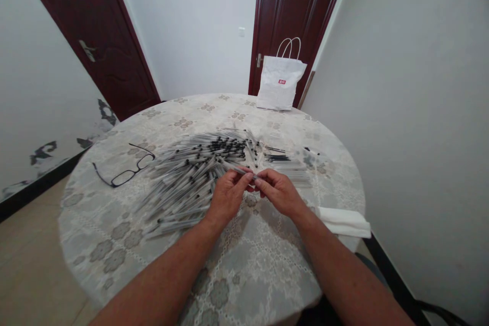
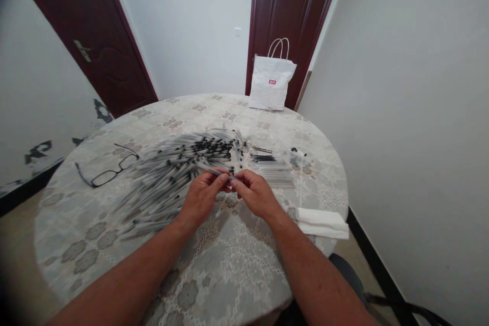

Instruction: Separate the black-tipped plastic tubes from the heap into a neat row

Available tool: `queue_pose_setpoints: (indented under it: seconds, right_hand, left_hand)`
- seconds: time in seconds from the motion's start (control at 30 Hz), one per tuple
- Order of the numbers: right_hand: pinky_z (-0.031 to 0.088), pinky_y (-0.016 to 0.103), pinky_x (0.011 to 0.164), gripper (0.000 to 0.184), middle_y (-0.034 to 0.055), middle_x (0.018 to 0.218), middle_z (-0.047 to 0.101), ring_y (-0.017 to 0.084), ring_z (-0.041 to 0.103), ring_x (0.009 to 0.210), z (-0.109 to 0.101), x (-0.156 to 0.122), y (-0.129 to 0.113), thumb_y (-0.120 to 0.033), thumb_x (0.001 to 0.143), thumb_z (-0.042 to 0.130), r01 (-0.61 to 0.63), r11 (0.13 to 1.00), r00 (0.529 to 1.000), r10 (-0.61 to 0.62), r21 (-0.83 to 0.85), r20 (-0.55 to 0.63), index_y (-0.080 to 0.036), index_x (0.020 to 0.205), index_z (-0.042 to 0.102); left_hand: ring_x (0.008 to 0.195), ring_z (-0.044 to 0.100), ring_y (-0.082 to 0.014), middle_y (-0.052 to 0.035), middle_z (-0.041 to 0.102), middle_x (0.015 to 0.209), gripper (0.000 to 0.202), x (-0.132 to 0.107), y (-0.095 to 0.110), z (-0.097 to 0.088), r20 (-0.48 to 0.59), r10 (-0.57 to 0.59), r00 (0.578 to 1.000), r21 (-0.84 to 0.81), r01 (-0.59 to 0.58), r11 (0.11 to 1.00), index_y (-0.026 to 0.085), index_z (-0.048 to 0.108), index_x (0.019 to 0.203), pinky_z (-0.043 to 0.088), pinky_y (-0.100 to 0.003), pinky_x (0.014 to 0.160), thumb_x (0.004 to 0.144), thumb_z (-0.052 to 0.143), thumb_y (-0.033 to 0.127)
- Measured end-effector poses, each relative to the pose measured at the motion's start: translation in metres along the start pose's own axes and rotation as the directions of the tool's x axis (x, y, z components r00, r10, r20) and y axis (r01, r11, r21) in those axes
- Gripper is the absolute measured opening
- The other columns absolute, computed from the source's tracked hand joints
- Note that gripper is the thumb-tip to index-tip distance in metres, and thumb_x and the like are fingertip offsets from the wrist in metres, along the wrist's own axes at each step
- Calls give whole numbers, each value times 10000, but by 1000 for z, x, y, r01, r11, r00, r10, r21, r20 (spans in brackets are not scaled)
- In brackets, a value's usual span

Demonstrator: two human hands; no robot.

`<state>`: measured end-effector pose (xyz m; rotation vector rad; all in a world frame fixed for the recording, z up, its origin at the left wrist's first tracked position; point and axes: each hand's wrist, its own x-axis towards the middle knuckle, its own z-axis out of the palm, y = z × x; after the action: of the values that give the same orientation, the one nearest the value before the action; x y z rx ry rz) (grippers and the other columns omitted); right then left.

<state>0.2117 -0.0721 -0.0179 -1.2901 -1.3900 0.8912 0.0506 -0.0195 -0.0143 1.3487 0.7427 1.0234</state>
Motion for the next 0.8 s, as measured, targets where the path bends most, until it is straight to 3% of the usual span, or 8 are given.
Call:
queue_pose_setpoints:
  seconds: [0.2, 0.33, 0.57, 0.8]
  right_hand:
    - [370, 200, 468, 235, -9, 726, 670, 88, 543, 531, -7, 2, 2, -413, 886, 675, -78, 983, 994, 64, 168, 90, -182, 910, 643]
    - [368, 197, 465, 230, -3, 740, 682, 89, 549, 536, -8, 2, 2, -404, 881, 679, -98, 973, 990, 74, 210, 119, -180, 917, 643]
    - [437, 214, 535, 177, -9, 711, 675, 97, 580, 557, 6, 1, -3, -358, 908, 636, -25, 999, 998, 26, 26, -54, -184, 897, 664]
    - [399, 200, 473, 215, -6, 723, 686, 92, 567, 528, -8, 3, 6, -395, 887, 670, -89, 972, 992, 68, 216, 103, -183, 899, 639]
  left_hand:
    - [812, 717, -201, -55, 741, 892, 334, 1, -1, -2, 12, -32, 999, -53, 33, 998, 151, 663, 1009, 570, -356, 830, 860, 689, 448]
    - [803, 715, -198, -53, 741, 889, 341, 0, 3, -2, 11, -44, 999, -58, 44, 997, 146, 661, 996, 565, -352, 839, 844, 707, 447]
    - [856, 723, -222, -60, 742, 932, 354, 1, -6, -4, -68, 20, 997, 71, -15, 997, 168, 652, 1029, 569, -353, 819, 888, 648, 492]
    - [829, 733, -219, -78, 752, 929, 377, 2, 0, -4, 1, -62, 998, -40, 62, 997, 137, 652, 1003, 578, -395, 869, 856, 692, 481]
